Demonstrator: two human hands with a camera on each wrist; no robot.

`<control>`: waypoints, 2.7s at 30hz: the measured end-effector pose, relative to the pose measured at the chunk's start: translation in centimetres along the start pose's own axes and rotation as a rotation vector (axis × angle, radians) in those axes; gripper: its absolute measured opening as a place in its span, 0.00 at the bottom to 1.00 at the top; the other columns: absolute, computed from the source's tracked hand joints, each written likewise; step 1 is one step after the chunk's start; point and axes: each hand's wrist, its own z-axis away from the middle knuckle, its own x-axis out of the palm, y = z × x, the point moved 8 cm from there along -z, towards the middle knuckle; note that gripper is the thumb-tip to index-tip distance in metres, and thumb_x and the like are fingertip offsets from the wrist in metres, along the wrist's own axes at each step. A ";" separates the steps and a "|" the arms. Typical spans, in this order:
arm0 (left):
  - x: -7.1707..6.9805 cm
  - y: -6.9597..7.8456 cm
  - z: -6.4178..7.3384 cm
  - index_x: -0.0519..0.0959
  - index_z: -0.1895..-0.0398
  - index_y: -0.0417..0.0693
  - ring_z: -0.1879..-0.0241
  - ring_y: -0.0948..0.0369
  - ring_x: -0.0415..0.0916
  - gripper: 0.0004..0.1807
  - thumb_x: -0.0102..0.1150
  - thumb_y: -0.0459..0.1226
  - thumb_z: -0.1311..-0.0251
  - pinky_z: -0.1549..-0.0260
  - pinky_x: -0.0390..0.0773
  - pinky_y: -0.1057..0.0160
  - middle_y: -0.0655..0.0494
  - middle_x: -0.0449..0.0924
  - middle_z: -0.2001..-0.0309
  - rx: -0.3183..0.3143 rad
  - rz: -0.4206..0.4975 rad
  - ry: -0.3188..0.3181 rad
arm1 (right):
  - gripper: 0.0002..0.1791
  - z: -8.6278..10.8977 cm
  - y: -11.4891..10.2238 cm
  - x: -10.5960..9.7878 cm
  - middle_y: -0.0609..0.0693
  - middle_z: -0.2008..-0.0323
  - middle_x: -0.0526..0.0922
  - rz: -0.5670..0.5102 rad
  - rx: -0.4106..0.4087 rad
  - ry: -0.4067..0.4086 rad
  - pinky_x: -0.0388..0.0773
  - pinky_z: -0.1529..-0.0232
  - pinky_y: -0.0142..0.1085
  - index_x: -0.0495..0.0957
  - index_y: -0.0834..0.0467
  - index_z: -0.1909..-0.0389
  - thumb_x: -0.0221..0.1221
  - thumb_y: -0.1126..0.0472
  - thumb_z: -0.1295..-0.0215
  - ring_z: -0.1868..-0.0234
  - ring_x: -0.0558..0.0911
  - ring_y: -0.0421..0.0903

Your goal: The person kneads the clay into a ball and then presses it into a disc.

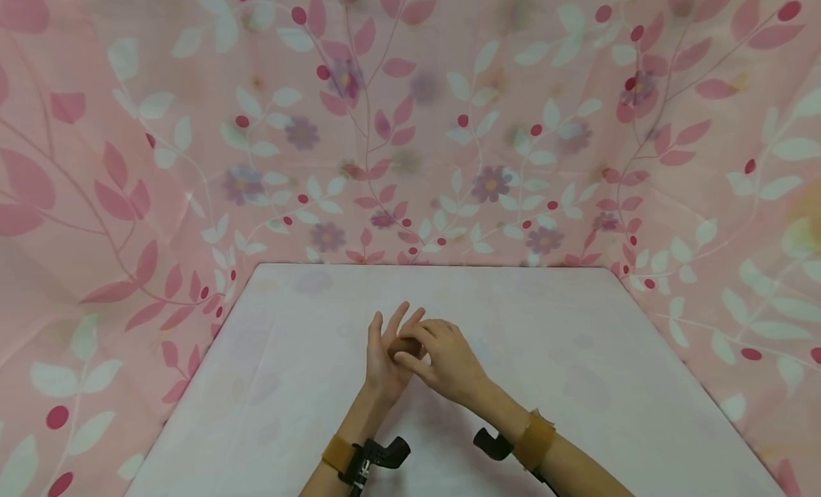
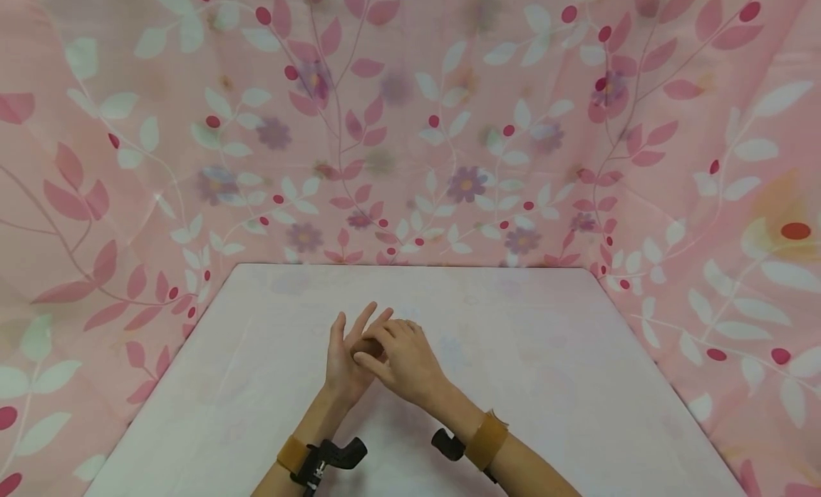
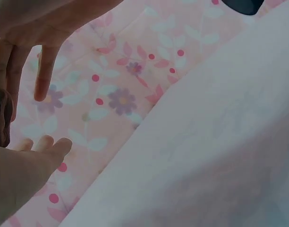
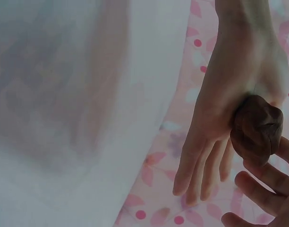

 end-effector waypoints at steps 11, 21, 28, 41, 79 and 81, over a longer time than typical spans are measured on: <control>1.0 1.7 -0.6 0.43 0.20 0.61 0.22 0.50 0.42 0.34 0.19 0.60 0.25 0.27 0.49 0.46 0.53 0.45 0.21 0.098 -0.392 -0.065 | 0.16 0.4 0.7 -0.4 0.46 0.46 0.81 -0.195 0.218 0.063 0.75 0.41 0.46 0.82 0.52 0.48 0.55 0.49 0.27 0.38 0.75 0.46; 2.0 2.0 -0.9 0.43 0.20 0.61 0.31 0.51 0.62 0.33 0.22 0.56 0.24 0.39 0.67 0.51 0.53 0.46 0.21 0.175 -0.695 -0.056 | 0.22 1.1 1.3 -0.6 0.51 0.41 0.80 -0.402 0.337 0.174 0.71 0.37 0.53 0.71 0.53 0.33 0.51 0.52 0.24 0.35 0.74 0.49; 3.1 2.3 -1.0 0.43 0.20 0.60 0.24 0.51 0.46 0.33 0.27 0.55 0.25 0.30 0.49 0.37 0.54 0.44 0.21 0.238 -0.730 -0.061 | 0.28 1.4 0.7 -0.2 0.53 0.30 0.68 -0.585 0.356 0.192 0.59 0.31 0.58 0.58 0.52 0.24 0.47 0.55 0.22 0.26 0.62 0.51; 5.3 2.0 -0.5 0.35 0.20 0.51 0.22 0.51 0.35 0.37 0.27 0.55 0.25 0.30 0.37 0.33 0.52 0.36 0.20 0.292 -0.821 -0.149 | 0.35 1.2 1.6 0.0 0.51 0.21 0.44 -0.710 0.405 0.173 0.53 0.29 0.59 0.34 0.46 0.20 0.40 0.53 0.20 0.22 0.49 0.52; 8.8 3.0 2.0 0.33 0.20 0.55 0.22 0.61 0.33 0.33 0.25 0.48 0.22 0.27 0.36 0.43 0.60 0.33 0.20 0.355 -0.943 -0.195 | 0.35 0.6 4.6 1.3 0.64 0.56 0.78 -0.841 0.453 0.075 0.39 0.29 0.58 0.31 0.54 0.21 0.11 0.42 0.23 0.47 0.75 0.59; 8.4 3.3 1.8 0.33 0.20 0.55 0.22 0.61 0.33 0.32 0.24 0.47 0.22 0.26 0.35 0.44 0.60 0.33 0.20 0.357 -0.935 -0.183 | 0.33 0.7 3.7 1.5 0.65 0.29 0.57 -0.840 0.416 0.058 0.26 0.30 0.64 0.16 0.44 0.25 0.14 0.39 0.23 0.27 0.54 0.62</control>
